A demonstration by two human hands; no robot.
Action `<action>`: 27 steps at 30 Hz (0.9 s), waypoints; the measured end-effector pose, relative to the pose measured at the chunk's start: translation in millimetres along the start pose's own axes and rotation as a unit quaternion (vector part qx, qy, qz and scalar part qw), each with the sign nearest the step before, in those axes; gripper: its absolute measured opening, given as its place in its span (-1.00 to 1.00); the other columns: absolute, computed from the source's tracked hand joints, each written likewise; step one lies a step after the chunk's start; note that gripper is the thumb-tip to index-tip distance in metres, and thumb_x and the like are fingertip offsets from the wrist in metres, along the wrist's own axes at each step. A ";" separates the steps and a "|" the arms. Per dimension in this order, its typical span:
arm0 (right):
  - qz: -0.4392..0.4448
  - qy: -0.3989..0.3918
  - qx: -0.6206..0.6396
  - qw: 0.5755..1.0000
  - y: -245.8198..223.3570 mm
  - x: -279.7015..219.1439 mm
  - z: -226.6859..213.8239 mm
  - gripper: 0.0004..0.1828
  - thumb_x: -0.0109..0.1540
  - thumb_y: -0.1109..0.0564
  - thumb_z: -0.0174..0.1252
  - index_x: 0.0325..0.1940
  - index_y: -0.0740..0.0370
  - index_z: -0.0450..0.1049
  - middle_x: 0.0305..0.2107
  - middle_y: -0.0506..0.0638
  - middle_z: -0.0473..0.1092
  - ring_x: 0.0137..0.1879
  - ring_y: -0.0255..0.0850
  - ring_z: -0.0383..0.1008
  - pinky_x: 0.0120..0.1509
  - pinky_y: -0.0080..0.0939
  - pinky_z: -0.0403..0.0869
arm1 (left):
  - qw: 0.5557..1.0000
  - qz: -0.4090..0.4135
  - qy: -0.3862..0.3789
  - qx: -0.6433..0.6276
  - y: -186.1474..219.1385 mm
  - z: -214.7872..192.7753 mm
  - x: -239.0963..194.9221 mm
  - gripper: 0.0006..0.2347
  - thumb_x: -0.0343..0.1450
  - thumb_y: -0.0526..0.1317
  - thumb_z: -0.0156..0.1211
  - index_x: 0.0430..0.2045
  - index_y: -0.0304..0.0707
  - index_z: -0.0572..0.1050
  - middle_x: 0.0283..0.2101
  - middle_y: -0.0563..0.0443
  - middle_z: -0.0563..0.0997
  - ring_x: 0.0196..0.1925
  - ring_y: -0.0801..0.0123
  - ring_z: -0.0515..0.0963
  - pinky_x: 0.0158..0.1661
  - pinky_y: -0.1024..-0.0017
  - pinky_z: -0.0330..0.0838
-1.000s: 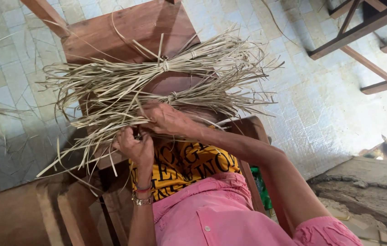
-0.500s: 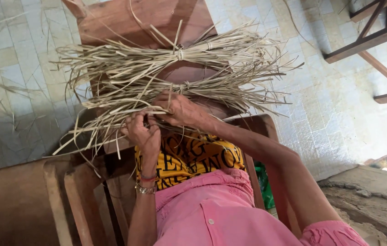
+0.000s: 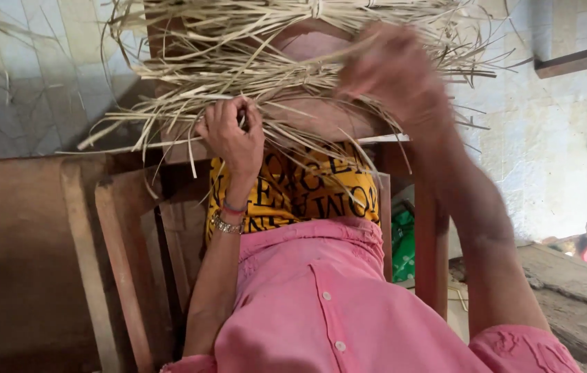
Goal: The person sits and weaves dried straw strands by hand, repeatedly pulling, folding, and interlacing them to form a bundle. The hands manipulate the straw continuously without using tools.
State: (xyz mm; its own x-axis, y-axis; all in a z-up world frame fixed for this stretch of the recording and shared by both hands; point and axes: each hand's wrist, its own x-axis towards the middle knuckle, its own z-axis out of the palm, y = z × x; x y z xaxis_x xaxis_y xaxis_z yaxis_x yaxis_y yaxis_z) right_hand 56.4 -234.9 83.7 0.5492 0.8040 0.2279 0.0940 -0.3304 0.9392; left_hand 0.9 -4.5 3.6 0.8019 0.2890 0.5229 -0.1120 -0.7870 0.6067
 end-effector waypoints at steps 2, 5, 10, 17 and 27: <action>0.257 0.032 0.774 0.577 51.7 -7.3 12.5 -0.69 0.06 0.67 -0.26 -0.55 0.50 0.33 -0.56 0.12 0.34 -0.44 -0.15 0.42 -0.54 -0.48 0.26 | 1.000 -0.006 -0.001 0.027 -3.2 2.6 -1.2 -0.88 0.31 -0.21 -0.01 -0.64 -0.19 0.37 -0.57 0.12 0.37 -0.44 0.38 0.25 -0.26 0.43 0.01; 0.234 0.034 0.801 0.550 50.1 -4.6 8.9 -0.73 0.07 0.61 -0.21 -0.48 0.45 0.35 -0.53 0.09 0.35 -0.41 -0.14 0.43 -0.47 -0.44 0.28 | 0.999 0.013 0.012 -0.042 -9.4 3.7 -1.6 -0.93 0.28 -0.26 0.06 -0.61 -0.11 0.31 -0.61 0.21 0.25 -0.48 0.40 0.30 -0.26 0.38 0.03; 0.178 0.038 0.851 0.493 34.9 9.4 -67.3 -0.80 0.10 0.47 -0.08 -0.34 0.32 0.40 -0.49 0.04 0.39 -0.36 -0.13 0.43 -0.32 -0.35 0.32 | 0.998 0.001 0.004 -0.064 -11.6 4.0 -2.5 -0.94 0.27 -0.23 0.10 -0.58 -0.11 0.36 -0.60 0.20 0.29 -0.47 0.39 0.32 -0.24 0.41 0.03; 0.103 -0.005 0.742 0.662 -21.8 58.4 -92.8 -0.84 0.12 0.21 0.03 -0.24 0.28 0.39 -0.40 0.13 0.37 -0.18 -0.01 0.38 -0.20 -0.19 0.40 | 0.994 -0.031 -0.023 -0.106 -0.7 -9.2 1.3 -0.94 0.26 -0.24 0.12 -0.60 -0.11 0.37 -0.61 0.20 0.30 -0.46 0.41 0.31 -0.22 0.42 0.02; 0.079 -0.103 0.637 0.760 -59.5 62.3 -77.6 -0.56 0.06 -0.21 0.08 -0.27 0.19 0.32 -0.42 0.06 0.31 -0.14 -0.09 0.32 -0.08 -0.19 0.34 | 0.978 -0.050 -0.061 -0.191 4.0 -25.7 3.1 -0.95 0.28 -0.27 0.11 -0.55 -0.11 0.38 -0.54 0.19 0.33 -0.41 0.38 0.34 -0.16 0.37 0.01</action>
State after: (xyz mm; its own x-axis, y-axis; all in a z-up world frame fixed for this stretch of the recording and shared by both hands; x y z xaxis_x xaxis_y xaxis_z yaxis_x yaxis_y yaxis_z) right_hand 20.6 -126.8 61.9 0.7434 0.6534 0.1430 0.6687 -0.7308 -0.1373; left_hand -12.2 7.3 23.0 0.8815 0.2679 0.3888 -0.2224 -0.4908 0.8424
